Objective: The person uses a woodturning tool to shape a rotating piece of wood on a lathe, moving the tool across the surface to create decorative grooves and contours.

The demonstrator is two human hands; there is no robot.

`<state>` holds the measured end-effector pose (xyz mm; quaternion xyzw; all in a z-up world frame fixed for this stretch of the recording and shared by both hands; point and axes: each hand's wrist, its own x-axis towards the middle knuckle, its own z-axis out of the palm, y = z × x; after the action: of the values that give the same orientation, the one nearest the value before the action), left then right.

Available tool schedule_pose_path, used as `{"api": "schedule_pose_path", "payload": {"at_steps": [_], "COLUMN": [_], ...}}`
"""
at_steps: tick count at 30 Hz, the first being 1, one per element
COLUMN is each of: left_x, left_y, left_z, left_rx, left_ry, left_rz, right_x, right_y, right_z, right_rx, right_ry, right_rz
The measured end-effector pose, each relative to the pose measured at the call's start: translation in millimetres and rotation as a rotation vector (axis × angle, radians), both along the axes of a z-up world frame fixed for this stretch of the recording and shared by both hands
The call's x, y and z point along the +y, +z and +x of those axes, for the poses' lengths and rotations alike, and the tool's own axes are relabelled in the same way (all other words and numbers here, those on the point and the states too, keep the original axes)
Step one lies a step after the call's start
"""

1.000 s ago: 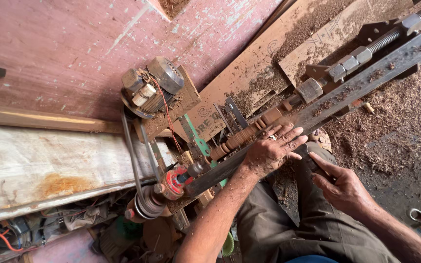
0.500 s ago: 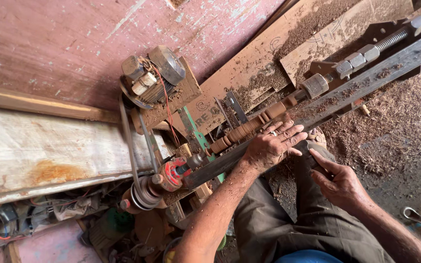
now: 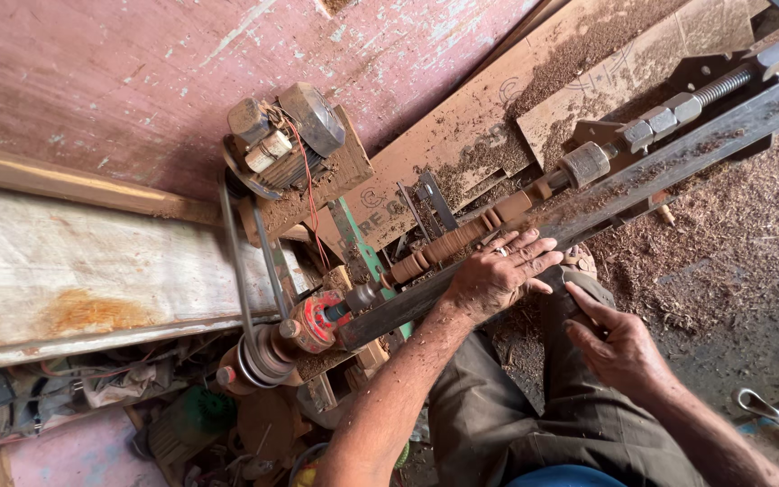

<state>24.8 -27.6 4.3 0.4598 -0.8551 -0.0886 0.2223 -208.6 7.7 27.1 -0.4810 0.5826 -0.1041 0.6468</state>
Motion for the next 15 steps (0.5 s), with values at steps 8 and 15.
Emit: {"api": "schedule_pose_path", "payload": {"at_steps": [8, 15], "left_x": [3.0, 3.4], "left_y": [-10.2, -5.4], "left_z": [3.8, 2.3], "left_rx": [-0.057, -0.093], "left_ry": [0.008, 0.019], "left_rz": [-0.047, -0.071], "right_x": [6.3, 5.8], "right_y": [-4.2, -10.9], "right_z": [6.1, -0.7], "right_rx": [0.027, -0.061], "right_ry": [-0.004, -0.034], "right_rz": [-0.021, -0.041]}}
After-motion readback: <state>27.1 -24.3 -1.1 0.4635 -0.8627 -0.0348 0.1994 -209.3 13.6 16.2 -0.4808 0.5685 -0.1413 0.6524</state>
